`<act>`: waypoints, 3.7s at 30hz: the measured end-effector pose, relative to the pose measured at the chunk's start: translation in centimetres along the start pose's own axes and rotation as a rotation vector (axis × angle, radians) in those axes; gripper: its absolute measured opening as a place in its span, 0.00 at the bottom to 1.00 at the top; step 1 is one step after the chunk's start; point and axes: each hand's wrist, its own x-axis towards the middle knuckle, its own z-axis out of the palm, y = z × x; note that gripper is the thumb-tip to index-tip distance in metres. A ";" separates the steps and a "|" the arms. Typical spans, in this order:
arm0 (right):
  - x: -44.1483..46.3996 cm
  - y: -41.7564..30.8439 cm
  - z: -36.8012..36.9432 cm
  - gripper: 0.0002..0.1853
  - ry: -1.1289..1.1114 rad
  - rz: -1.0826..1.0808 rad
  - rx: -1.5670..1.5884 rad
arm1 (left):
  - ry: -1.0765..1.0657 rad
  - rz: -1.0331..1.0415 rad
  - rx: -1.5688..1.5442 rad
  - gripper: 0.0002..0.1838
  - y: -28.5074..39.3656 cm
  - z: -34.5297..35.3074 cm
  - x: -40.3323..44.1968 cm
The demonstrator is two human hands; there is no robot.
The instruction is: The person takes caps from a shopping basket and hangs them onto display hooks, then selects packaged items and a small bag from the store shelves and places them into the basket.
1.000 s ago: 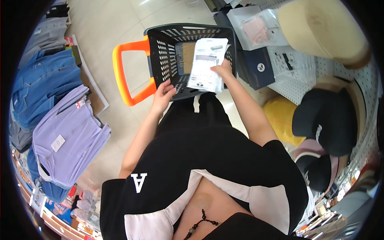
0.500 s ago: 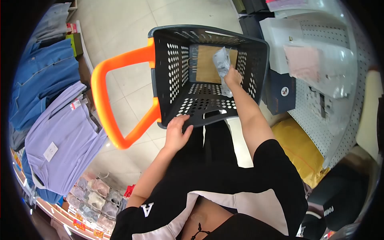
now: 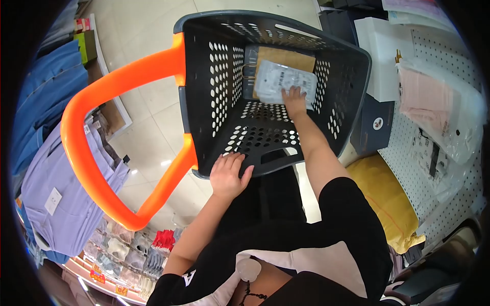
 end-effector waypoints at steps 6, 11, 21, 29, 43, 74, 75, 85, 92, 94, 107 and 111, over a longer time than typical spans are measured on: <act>-2.9 -1.8 -4.1 0.28 -0.892 0.116 0.251 | 0.037 0.004 0.037 0.15 0.0 0.1 -0.3; -4.8 1.8 -9.5 0.25 -0.506 0.398 0.810 | 0.027 0.006 0.067 0.14 0.4 0.0 -0.7; -18.5 16.2 -20.4 0.15 0.903 1.117 1.454 | -0.192 0.115 0.075 0.13 2.2 -1.9 -0.8; -28.8 29.1 -25.4 0.43 1.286 1.358 1.305 | -0.400 0.097 -0.070 0.15 7.8 -4.5 -0.2; -32.1 37.6 -19.8 0.31 1.022 1.062 1.410 | -0.477 0.254 -0.080 0.16 11.0 -5.7 1.1; -30.9 9.3 -51.9 0.21 0.359 0.264 2.614 | -0.881 -0.143 -1.540 0.23 18.4 -22.4 0.9; -31.5 8.6 -51.8 0.21 0.319 0.239 2.585 | -0.852 -0.142 -1.606 0.22 18.3 -22.2 0.1; -31.1 6.8 -49.2 0.03 0.494 0.430 2.250 | -0.418 -0.046 -1.546 0.16 18.1 -25.0 -1.6; -31.4 8.1 -50.6 0.06 0.335 0.267 2.282 | -0.424 -0.162 -1.588 0.19 18.9 -25.6 -2.0; -31.7 9.1 -49.8 0.11 0.282 0.206 2.111 | -0.385 -0.166 -1.567 0.19 18.7 -25.2 -2.0; -33.4 15.6 -51.2 0.19 0.493 -0.607 2.676 | -0.306 -0.131 -1.649 0.20 19.1 -27.0 -2.3; -29.7 9.0 -51.5 0.14 0.504 0.112 2.495 | -0.281 -0.100 -1.639 0.20 20.0 -27.4 -2.2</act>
